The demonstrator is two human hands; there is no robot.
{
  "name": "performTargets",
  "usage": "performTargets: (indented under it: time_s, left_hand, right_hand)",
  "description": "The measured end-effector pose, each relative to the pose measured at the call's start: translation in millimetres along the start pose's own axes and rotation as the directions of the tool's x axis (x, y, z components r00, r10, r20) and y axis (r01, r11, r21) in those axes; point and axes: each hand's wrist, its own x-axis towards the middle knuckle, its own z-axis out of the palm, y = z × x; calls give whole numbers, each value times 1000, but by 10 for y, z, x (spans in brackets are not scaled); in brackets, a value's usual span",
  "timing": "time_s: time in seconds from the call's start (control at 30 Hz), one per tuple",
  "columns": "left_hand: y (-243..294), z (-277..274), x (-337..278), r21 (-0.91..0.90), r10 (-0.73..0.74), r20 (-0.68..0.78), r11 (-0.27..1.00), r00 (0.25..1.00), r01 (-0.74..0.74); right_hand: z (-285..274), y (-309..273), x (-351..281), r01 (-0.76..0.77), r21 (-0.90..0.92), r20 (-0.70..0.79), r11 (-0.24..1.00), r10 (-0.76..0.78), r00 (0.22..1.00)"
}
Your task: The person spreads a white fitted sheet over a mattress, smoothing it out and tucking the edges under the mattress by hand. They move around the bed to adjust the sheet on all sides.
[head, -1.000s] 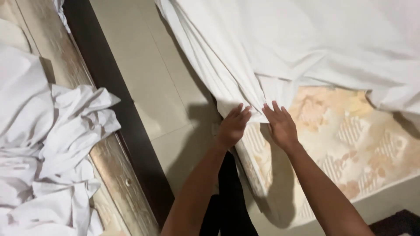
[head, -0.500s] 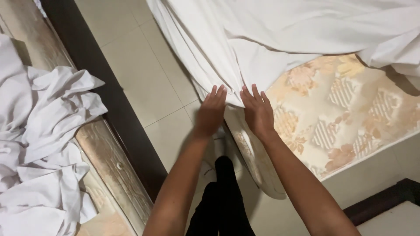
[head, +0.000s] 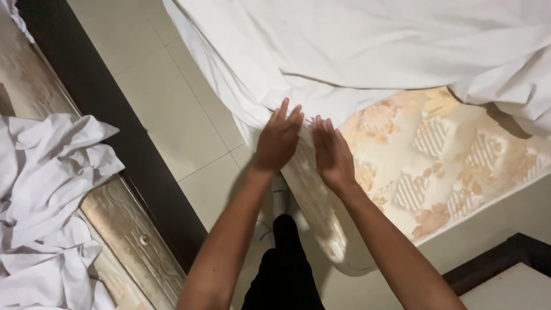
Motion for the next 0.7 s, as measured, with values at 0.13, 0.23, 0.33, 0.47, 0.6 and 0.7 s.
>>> performTargets:
  time_s: [0.13, 0.23, 0.33, 0.47, 0.6, 0.7]
  left_hand:
    - [-170, -157, 434, 31, -63, -23, 998, 998, 63]
    - [-413, -25, 651, 148, -78, -115, 985, 990, 95]
    - [-588, 11, 834, 216, -72, -172, 970, 982, 109]
    - [-676, -38, 988, 168, -245, -136, 949, 960, 266]
    - [-776, 220, 968, 145, -67, -231, 984, 971, 102]
    - [-120, -465, 1279, -96, -209, 441, 956, 873, 277]
  right_hand:
    - [36, 58, 35, 49, 72, -141, 996, -39, 989]
    - [62, 89, 84, 113, 118, -131, 987, -98, 987]
    - [70, 91, 304, 41, 97, 72, 994, -48, 996]
    - [82, 226, 747, 17, 138, 148, 990, -38, 988]
    - [269, 471, 1065, 69, 136, 154, 988, -89, 984]
    - [387, 662, 1245, 45, 98, 221, 994, -66, 973]
